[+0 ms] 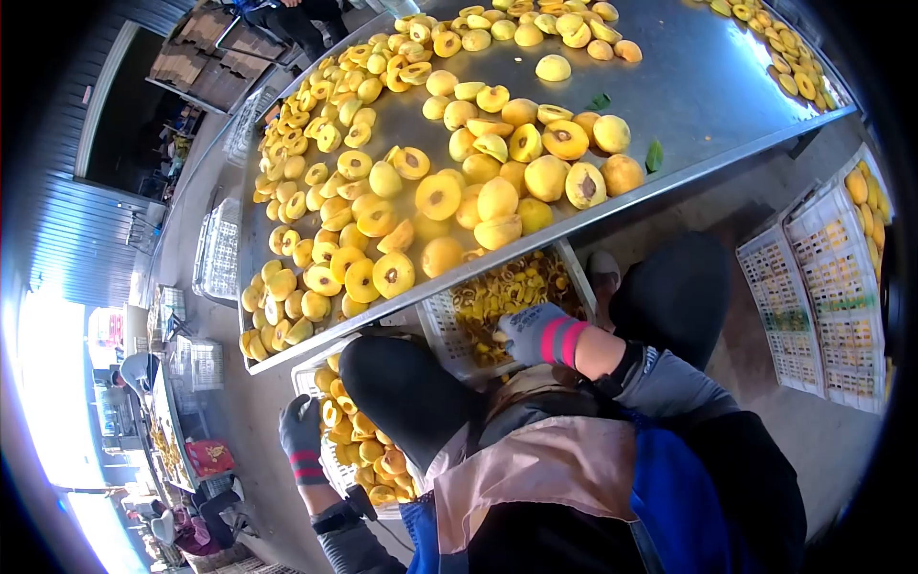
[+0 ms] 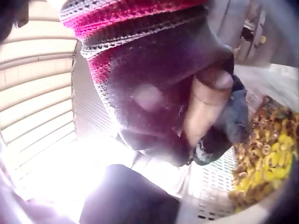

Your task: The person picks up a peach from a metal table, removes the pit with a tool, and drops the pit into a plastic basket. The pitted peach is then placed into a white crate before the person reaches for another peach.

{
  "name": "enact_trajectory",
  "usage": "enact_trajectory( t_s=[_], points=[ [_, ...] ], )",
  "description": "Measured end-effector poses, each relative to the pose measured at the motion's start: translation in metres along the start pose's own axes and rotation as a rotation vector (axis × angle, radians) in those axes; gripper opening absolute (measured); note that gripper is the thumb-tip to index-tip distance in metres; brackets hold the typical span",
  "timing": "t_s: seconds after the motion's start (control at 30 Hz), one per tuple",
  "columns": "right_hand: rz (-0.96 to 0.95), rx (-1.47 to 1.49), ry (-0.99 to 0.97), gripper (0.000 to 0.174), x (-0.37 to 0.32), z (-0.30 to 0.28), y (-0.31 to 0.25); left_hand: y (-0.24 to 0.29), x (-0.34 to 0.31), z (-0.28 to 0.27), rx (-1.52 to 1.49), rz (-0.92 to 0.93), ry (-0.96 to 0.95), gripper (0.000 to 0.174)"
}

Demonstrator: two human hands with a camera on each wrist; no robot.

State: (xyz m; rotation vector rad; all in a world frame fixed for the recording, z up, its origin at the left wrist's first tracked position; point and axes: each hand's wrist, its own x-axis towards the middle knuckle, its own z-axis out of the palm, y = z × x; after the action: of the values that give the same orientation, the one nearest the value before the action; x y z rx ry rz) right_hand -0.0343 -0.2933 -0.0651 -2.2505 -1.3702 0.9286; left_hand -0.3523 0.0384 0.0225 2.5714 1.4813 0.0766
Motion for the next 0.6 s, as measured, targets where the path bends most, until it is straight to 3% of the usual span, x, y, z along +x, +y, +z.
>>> enact_trajectory(
  t_s=[0.03, 0.07, 0.1, 0.13, 0.17, 0.2, 0.27, 0.37, 0.47, 0.5, 0.6],
  points=[
    [-0.026, 0.057, 0.042, 0.034, -0.004, -0.007, -0.006, 0.020, 0.000, 0.003, 0.179, 0.343, 0.261, 0.039],
    [-0.047, 0.116, 0.080, 0.034, -0.005, -0.009, -0.008, 0.048, 0.012, 0.008, 0.071, 0.516, 0.346, 0.036],
    [-0.004, 0.177, 0.117, 0.035, -0.002, -0.009, -0.007, 0.116, 0.006, 0.006, -0.308, 0.399, 0.255, 0.034],
    [-0.020, 0.208, 0.191, 0.035, -0.002, -0.008, -0.005, 0.166, 0.006, 0.007, -0.479, 0.368, 0.112, 0.033],
    [-0.038, 0.238, 0.270, 0.036, -0.002, -0.008, -0.003, 0.189, 0.032, 0.038, -0.479, 0.612, 0.097, 0.035],
    [-0.053, 0.268, 0.350, 0.037, -0.002, -0.008, 0.000, 0.238, 0.029, 0.040, -0.367, 0.713, 0.012, 0.041],
    [-0.069, 0.294, 0.416, 0.036, -0.001, -0.012, 0.002, 0.286, 0.048, 0.077, -0.087, 0.796, -0.154, 0.049],
    [-0.067, 0.347, 0.454, 0.036, -0.006, -0.016, 0.004, 0.315, 0.084, 0.099, 0.119, 0.678, -0.371, 0.056],
    [-0.086, 0.377, 0.493, 0.038, -0.007, -0.014, 0.005, 0.329, 0.079, 0.091, 0.236, 0.632, -0.396, 0.060],
    [-0.082, 0.405, 0.504, 0.040, -0.007, -0.014, 0.004, 0.325, 0.085, 0.095, 0.251, 0.710, -0.336, 0.061],
    [-0.141, 0.490, 0.617, 0.044, -0.013, -0.027, 0.000, 0.290, 0.111, 0.115, -0.333, 0.714, -0.355, 0.059]
  ],
)
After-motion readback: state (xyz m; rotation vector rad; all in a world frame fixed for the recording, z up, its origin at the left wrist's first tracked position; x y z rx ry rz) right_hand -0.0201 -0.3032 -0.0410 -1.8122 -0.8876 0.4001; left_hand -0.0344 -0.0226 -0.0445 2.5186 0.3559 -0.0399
